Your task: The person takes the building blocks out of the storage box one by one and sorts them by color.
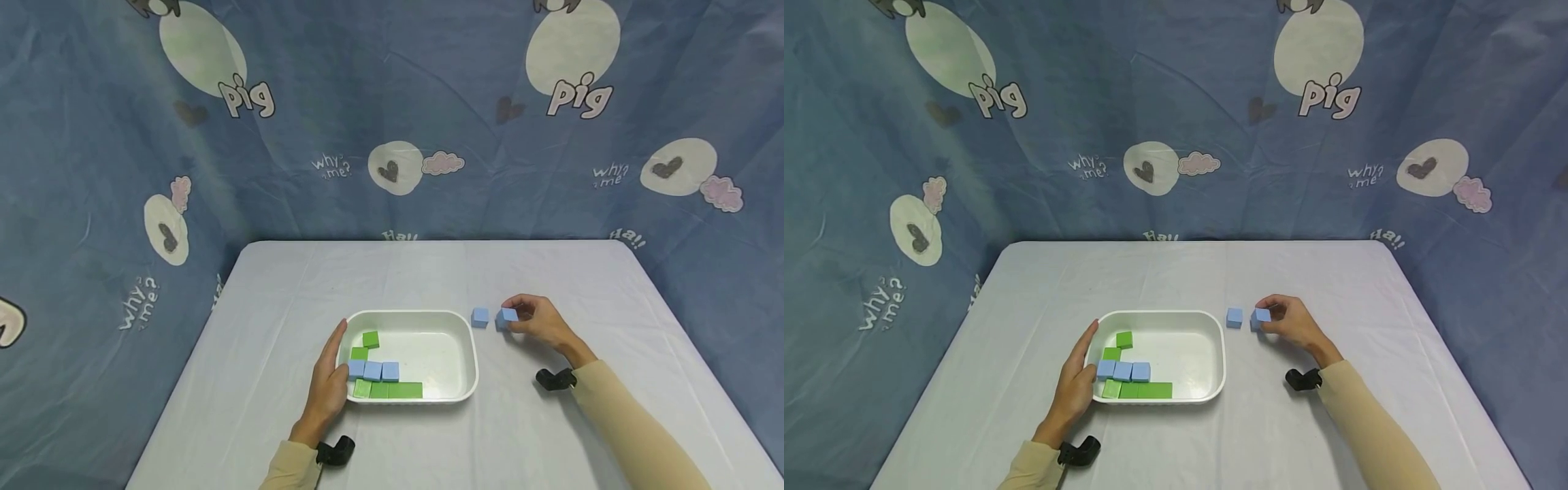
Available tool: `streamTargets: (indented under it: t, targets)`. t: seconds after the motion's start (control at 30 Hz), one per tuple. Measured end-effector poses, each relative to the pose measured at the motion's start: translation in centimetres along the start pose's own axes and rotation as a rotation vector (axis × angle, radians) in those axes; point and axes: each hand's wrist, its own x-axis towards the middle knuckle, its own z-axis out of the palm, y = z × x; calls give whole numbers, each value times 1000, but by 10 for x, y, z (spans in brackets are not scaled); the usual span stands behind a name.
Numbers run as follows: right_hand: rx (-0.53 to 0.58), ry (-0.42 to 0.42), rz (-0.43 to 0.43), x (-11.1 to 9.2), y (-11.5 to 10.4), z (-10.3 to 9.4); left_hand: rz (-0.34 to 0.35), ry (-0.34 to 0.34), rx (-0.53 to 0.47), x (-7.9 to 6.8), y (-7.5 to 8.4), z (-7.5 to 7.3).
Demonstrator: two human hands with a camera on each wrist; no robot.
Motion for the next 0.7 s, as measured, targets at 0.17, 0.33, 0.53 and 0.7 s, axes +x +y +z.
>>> streamTargets:
  t: [0.17,0.33,0.53,0.7]
  targets:
    - [-8,-25,-3,0,2,2,6,-2,-21,-1,1,0]
    - [-46,-24,1,0,4,4,4,-6,-29,0,3,-1]
    - [-90,-13,1,1,1,4,-10,-13,-14,1,4,-2]
    - [-31,19,-13,2,-5,0,-8,-6,-23,1,4,-2]
